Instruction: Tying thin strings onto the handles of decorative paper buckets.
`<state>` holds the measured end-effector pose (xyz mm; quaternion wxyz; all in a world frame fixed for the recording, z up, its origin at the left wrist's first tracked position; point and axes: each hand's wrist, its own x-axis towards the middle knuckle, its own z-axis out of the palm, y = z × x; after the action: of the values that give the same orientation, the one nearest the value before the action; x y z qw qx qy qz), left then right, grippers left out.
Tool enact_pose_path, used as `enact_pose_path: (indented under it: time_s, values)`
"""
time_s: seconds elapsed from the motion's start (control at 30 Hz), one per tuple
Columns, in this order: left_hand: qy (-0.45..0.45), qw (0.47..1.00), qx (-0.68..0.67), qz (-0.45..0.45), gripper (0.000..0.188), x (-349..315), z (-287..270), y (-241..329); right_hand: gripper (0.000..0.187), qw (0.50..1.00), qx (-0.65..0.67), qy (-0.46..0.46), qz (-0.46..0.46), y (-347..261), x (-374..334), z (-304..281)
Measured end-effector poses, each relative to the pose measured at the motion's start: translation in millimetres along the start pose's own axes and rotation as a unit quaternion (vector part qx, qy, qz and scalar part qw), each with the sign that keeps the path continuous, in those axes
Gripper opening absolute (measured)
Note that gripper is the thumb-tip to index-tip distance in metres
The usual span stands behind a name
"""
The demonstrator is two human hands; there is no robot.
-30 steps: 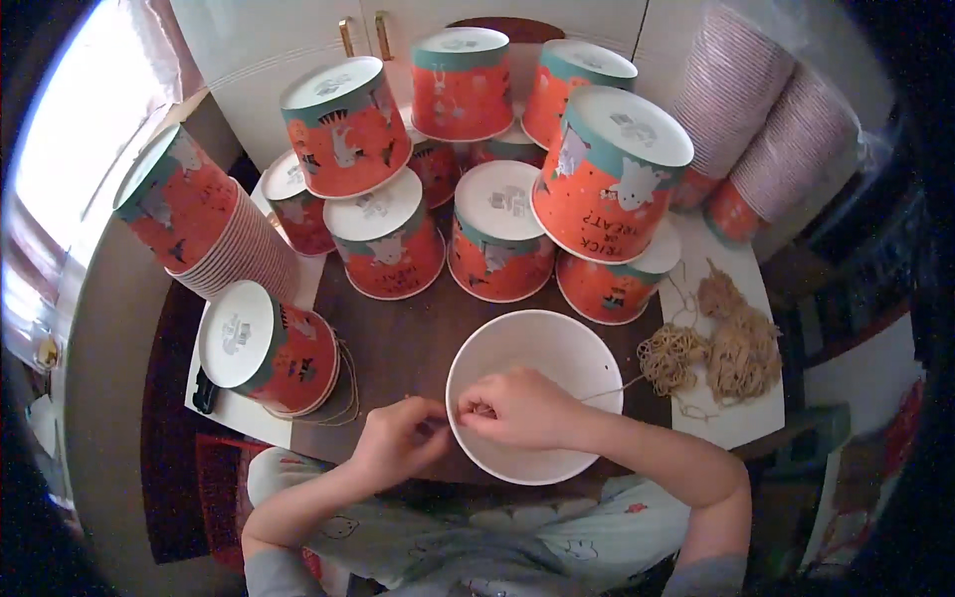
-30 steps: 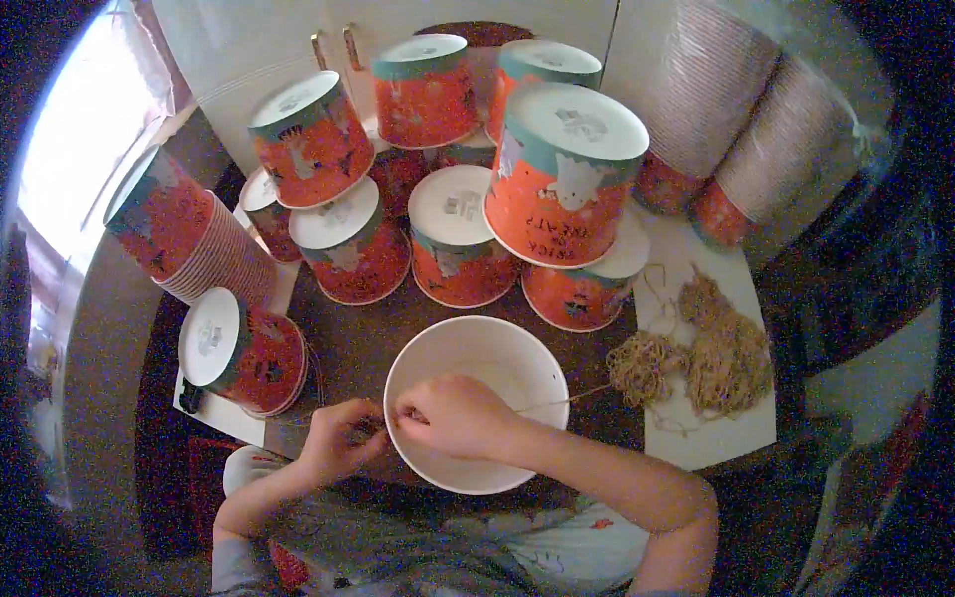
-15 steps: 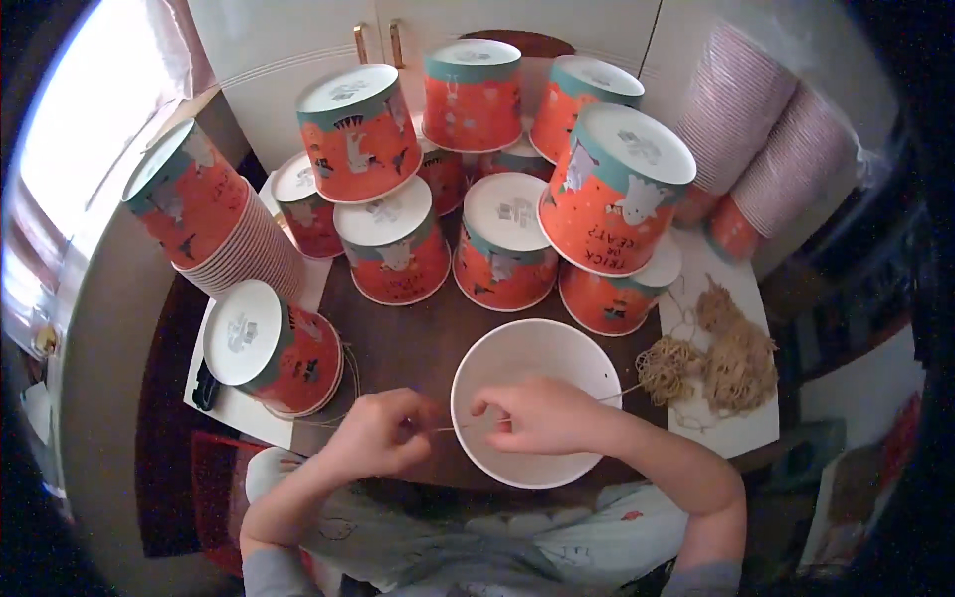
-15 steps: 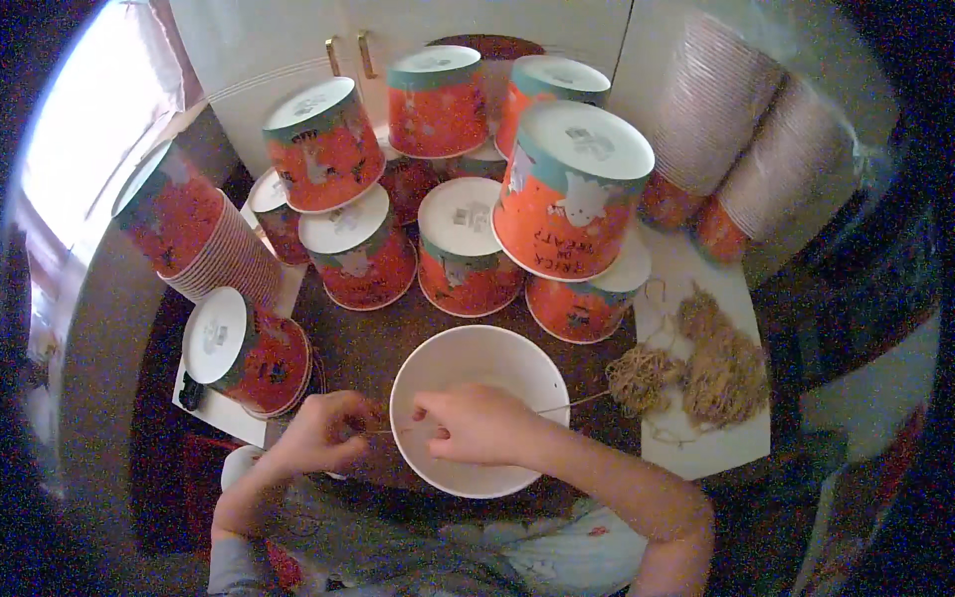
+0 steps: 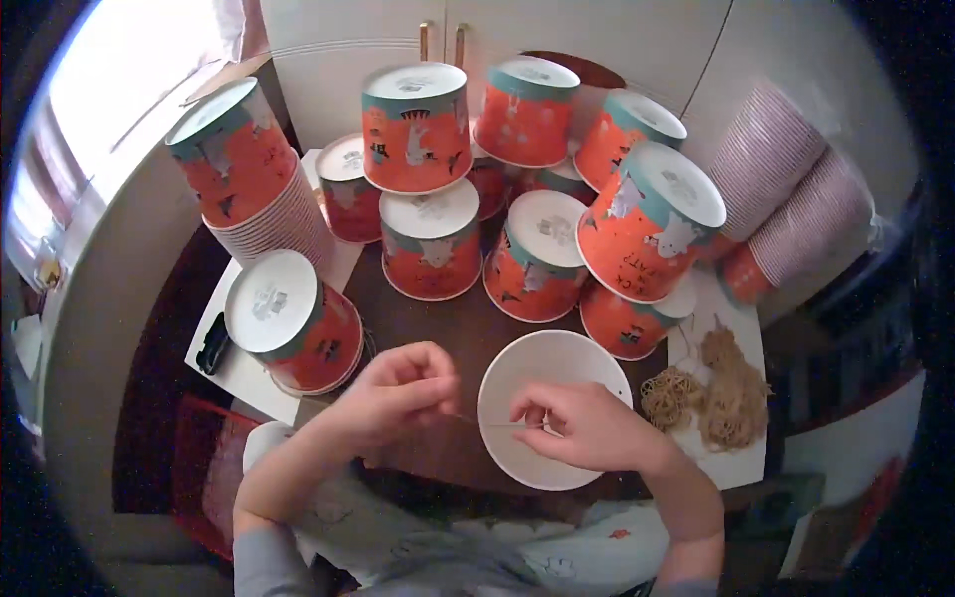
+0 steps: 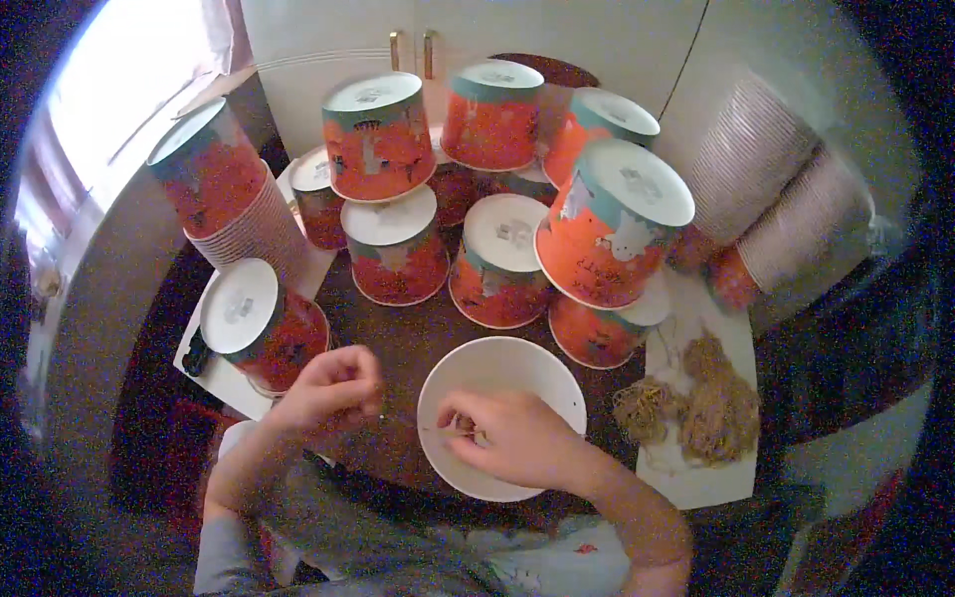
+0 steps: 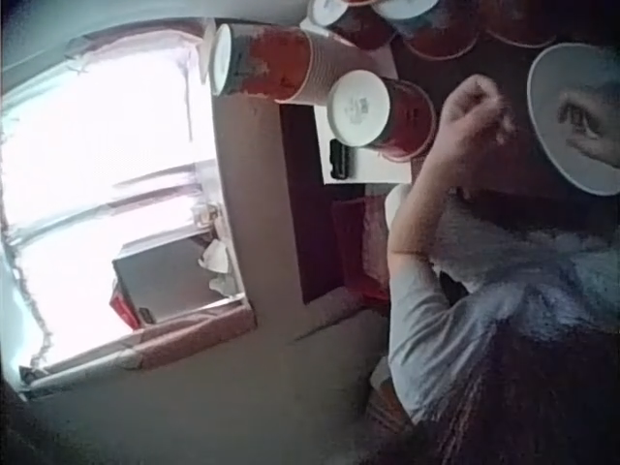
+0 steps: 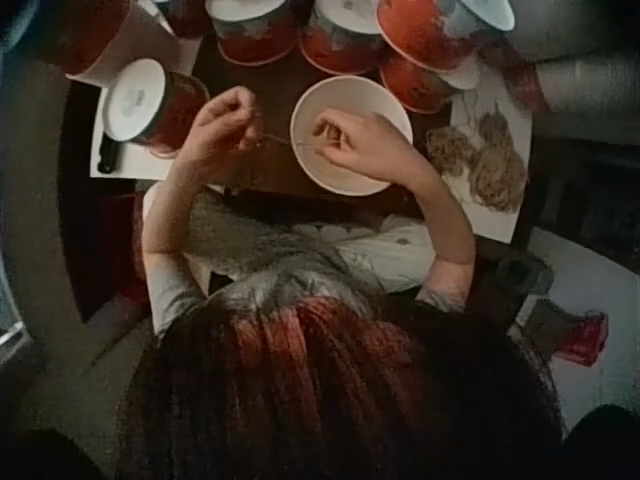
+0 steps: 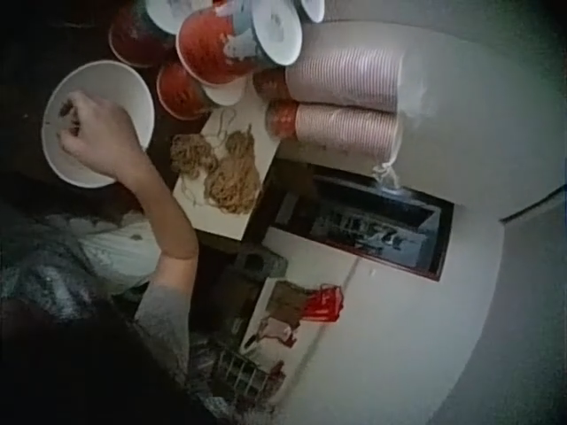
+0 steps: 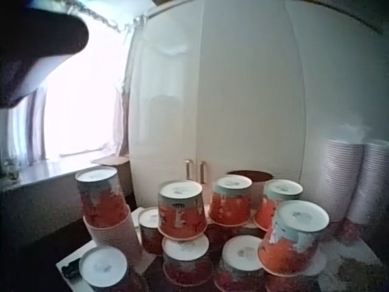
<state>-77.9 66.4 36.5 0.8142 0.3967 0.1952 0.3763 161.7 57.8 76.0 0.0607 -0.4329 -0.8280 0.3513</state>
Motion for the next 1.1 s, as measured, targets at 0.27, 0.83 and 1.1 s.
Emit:
enact_pose_path:
  time_s: [0.27, 0.83, 1.1]
  values:
    - [0.060, 0.981, 0.174, -0.054, 0.015, 13.9, 18.1, -24.8, 0.013, 0.961, 0.210, 0.091, -0.154, -1.7, 8.8, 6.6]
    - [-0.009, 0.989, 0.146, -0.031, 0.006, 8.7, 11.5, -30.1, 0.017, 0.965, -0.015, 0.194, -0.177, 12.5, 14.2, 26.7]
    - [0.078, 0.977, 0.190, -0.060, 0.006, 7.9, 9.0, -23.3, 0.012, 0.937, -0.105, 0.313, -0.117, -8.9, -3.6, 36.8]
